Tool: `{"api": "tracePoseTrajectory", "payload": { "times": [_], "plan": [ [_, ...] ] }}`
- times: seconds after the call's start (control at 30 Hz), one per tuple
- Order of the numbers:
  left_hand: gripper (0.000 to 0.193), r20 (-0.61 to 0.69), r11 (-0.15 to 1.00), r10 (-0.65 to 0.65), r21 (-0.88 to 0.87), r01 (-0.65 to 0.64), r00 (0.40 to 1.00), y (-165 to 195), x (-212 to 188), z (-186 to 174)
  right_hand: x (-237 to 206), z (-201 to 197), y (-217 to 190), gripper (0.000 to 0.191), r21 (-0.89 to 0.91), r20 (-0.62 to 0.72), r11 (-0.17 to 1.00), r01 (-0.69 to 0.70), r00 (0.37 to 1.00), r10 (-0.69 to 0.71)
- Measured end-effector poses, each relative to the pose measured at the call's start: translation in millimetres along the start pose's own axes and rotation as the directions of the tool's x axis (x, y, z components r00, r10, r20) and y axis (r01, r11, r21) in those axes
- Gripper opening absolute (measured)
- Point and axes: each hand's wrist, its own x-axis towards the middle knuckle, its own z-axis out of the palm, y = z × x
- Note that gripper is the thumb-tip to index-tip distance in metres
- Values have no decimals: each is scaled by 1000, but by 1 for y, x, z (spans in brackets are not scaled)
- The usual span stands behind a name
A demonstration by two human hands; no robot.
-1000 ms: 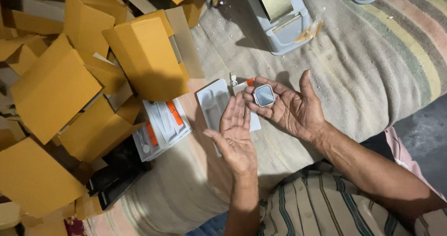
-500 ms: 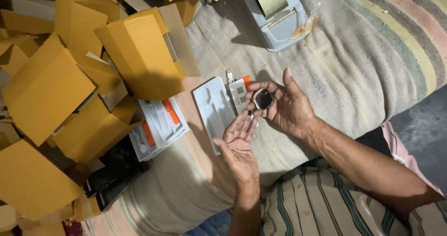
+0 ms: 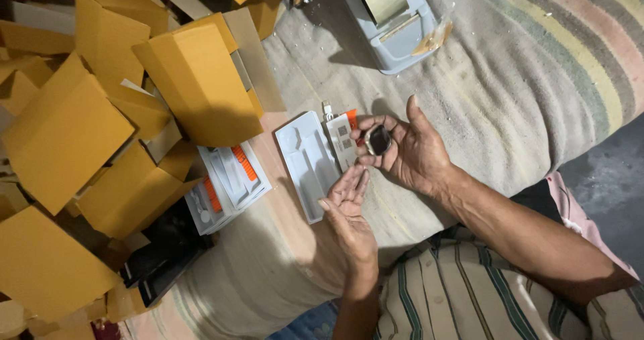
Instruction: The person packs a smartwatch into a white inner tray, placing the watch, an orange strap, a charging cable, and a paper insert into the tray compartments. They then close the inner box and set it with other packed boxes.
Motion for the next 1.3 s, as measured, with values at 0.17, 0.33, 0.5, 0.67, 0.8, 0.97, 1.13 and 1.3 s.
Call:
{"api": "tracePoseTrajectory", "payload": {
  "times": [0.17, 0.33, 0.5, 0.67, 0.8, 0.97, 1.13, 1.3],
  "plan": [
    [50, 151, 913, 122, 371, -170, 981, 30, -5, 18, -3, -2, 0, 77, 17, -31, 995, -101, 994, 102],
    [63, 470, 559, 268, 635, -533, 841, 64, 11, 21, -16, 7, 6, 73, -100, -106, 964, -246, 966, 236],
    [65, 679, 336, 112, 661, -671, 725, 97, 26, 16, -28, 33, 9, 82, -151, -130, 945, -290, 954, 272],
    [66, 733, 230, 14, 660, -715, 680, 121, 26, 9, -40, 57, 11, 93, -300, -121, 893, -336, 942, 314],
    [65, 786, 113, 13, 613, -782, 618, 128, 20, 3, -45, 69, 22, 97, -335, -205, 854, -398, 916, 346],
    [61, 781, 84, -23, 623, -777, 624, 133, 14, -13, -45, 72, 39, 98, -359, -306, 810, -464, 878, 368],
    [61, 725, 139, -23, 684, -716, 688, 142, 27, -50, -42, 64, 59, 84, -318, -133, 921, -224, 973, 190],
    [54, 646, 29, -4, 763, -646, 763, 149, 79, -98, -61, 63, 75, 48, -985, 174, -32, 172, 947, -270]
  ]
}}
